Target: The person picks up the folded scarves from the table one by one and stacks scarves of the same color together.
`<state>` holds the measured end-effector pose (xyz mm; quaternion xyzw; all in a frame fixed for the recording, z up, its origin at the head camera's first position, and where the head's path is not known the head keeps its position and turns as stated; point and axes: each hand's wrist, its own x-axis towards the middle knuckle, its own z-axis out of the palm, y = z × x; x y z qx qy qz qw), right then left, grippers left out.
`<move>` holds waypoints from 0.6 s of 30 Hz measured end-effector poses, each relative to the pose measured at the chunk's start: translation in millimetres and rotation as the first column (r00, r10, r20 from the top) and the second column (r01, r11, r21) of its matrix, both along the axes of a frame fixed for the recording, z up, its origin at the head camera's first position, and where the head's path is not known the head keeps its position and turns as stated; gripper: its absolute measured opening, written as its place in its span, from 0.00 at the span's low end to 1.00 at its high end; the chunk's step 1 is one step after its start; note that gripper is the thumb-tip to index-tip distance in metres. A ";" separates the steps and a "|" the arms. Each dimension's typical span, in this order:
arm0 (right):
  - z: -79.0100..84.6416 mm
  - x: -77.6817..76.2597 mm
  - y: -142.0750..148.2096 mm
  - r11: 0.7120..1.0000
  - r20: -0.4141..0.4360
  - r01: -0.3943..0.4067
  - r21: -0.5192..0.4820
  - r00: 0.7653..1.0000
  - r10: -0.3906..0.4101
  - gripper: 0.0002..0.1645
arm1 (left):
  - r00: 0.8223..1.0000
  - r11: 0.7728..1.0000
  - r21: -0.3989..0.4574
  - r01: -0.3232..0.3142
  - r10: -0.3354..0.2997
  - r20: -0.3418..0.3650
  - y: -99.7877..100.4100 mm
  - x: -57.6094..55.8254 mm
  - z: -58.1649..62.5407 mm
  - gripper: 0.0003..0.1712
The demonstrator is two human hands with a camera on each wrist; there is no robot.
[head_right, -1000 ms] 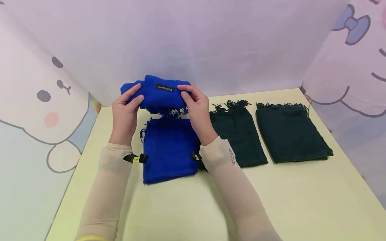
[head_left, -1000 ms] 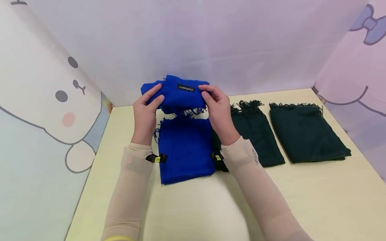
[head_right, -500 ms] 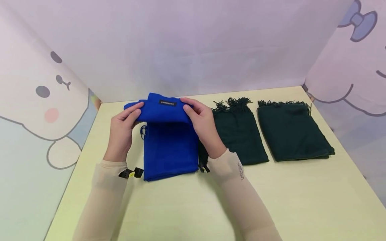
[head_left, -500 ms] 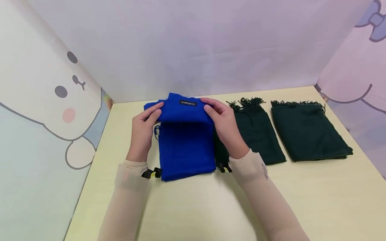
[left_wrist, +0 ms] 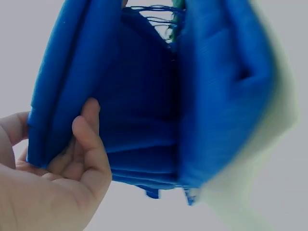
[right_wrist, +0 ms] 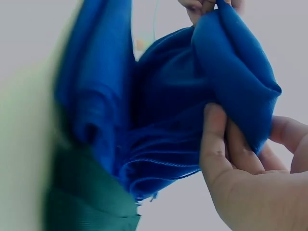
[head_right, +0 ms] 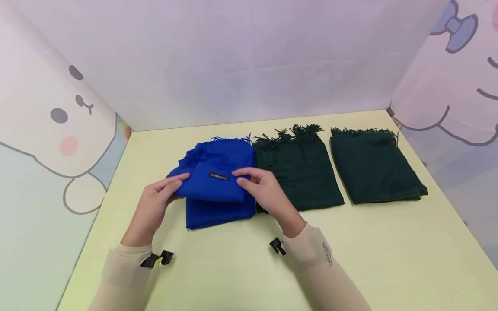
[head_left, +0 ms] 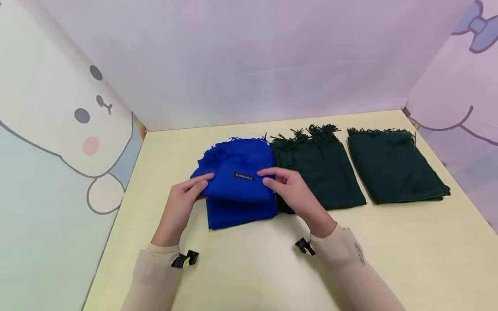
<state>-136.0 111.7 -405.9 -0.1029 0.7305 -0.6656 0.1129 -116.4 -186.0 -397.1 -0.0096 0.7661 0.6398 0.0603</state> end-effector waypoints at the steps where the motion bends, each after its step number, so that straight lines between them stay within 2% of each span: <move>1: -3.5 2.9 0.0 1.000 0.014 -0.014 0.019 1.000 0.013 0.14 | 1.000 1.000 0.004 0.007 -0.008 0.024 -1.5 4.9 -4.6 0.20; 4: -13.4 8.9 -0.1 0.997 0.068 -0.053 0.062 0.996 0.048 0.14 | 0.995 0.999 0.012 0.030 -0.031 0.096 -4.4 18.4 -17.7 0.20; 7: -20.6 11.3 -0.2 0.991 0.127 -0.100 0.087 0.988 0.089 0.14 | 0.989 0.999 -0.014 0.040 -0.038 0.141 -6.0 27.5 -27.0 0.20; 9: -24.0 11.5 0.2 0.985 0.151 -0.132 0.114 0.982 0.115 0.14 | 0.992 0.996 -0.084 0.037 -0.026 0.125 -6.9 31.1 -30.4 0.20; 11: -26.0 11.4 0.4 0.976 0.162 -0.160 0.149 0.977 0.136 0.15 | 0.999 0.981 -0.195 0.019 -0.009 0.051 -7.6 32.5 -32.1 0.20; 13: -27.0 11.2 0.5 0.965 0.158 -0.174 0.196 0.977 0.144 0.15 | 0.998 0.945 -0.326 -0.015 -0.007 -0.065 -7.8 32.9 -32.3 0.20; 14: -27.2 11.0 0.2 0.958 0.153 -0.178 0.223 0.977 0.146 0.15 | 0.991 0.920 -0.392 -0.022 -0.031 -0.130 -7.4 32.8 -31.8 0.20; 16: -26.5 10.7 -0.9 0.940 0.146 -0.183 0.288 0.979 0.145 0.17 | 0.964 0.874 -0.486 -0.017 -0.115 -0.241 -4.9 31.8 -32.0 0.20; 18: -25.4 9.9 -3.0 0.913 0.132 -0.190 0.362 0.980 0.152 0.18 | 0.921 0.823 -0.568 0.002 -0.223 -0.319 -0.1 31.5 -32.2 0.20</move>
